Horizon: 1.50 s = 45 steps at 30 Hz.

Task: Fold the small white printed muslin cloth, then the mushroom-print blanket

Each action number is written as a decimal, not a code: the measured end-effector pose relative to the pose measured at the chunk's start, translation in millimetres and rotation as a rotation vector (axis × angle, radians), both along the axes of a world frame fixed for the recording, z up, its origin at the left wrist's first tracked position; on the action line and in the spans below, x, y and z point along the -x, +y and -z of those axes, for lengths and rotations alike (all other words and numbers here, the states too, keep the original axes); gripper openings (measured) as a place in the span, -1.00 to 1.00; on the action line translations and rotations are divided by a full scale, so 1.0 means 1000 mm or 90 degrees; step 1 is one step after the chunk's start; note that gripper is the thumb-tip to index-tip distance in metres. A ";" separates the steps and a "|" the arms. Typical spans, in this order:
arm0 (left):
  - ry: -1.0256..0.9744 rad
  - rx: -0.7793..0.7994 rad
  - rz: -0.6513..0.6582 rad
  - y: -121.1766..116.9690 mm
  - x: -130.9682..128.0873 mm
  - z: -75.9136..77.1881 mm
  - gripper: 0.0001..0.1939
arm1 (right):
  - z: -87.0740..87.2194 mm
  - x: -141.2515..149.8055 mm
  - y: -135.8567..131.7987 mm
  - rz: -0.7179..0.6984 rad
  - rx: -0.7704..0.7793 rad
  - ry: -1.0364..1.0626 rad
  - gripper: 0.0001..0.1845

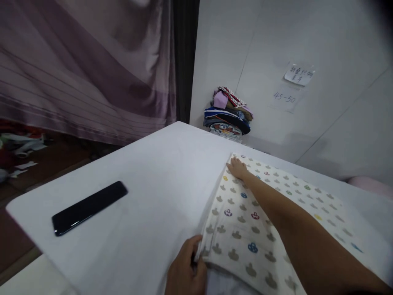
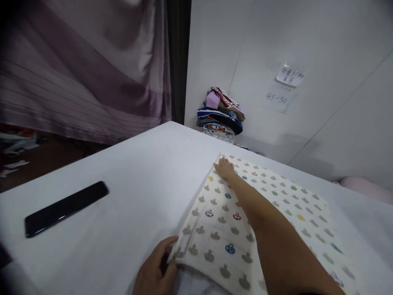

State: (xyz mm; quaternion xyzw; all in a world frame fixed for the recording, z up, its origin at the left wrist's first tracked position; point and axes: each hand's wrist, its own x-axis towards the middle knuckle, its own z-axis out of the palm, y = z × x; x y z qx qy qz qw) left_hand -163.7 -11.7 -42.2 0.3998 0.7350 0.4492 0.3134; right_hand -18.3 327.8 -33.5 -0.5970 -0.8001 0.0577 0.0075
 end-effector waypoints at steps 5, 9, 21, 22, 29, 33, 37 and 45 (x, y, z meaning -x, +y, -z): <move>0.017 0.001 0.112 -0.003 0.007 -0.003 -0.65 | 0.000 0.006 -0.101 -0.117 -0.007 0.075 -0.31; 0.049 -0.012 0.139 -0.003 0.009 -0.005 -0.64 | 0.012 0.009 -0.164 -0.195 0.025 0.068 -0.22; 0.208 -0.008 0.095 -0.003 0.005 -0.013 -0.65 | 0.002 0.020 -0.218 -0.199 0.028 0.099 -0.31; 0.215 -0.010 0.095 -0.003 0.005 -0.012 -0.65 | 0.003 0.021 -0.226 -0.212 0.026 0.100 -0.33; 0.228 -0.020 0.077 -0.004 0.003 -0.012 -0.67 | 0.000 0.014 -0.258 -0.241 0.044 0.146 -0.40; 0.231 -0.017 0.079 -0.004 0.003 -0.011 -0.68 | -0.006 -0.019 -0.270 -0.312 0.050 0.213 -0.53; 0.237 -0.011 0.090 -0.004 0.003 -0.011 -0.72 | -0.003 -0.062 -0.291 -0.348 -0.047 0.303 -0.62; 0.369 -0.112 0.106 -0.004 0.000 -0.006 -0.70 | 0.010 -0.100 -0.329 -0.322 -0.219 0.268 -0.73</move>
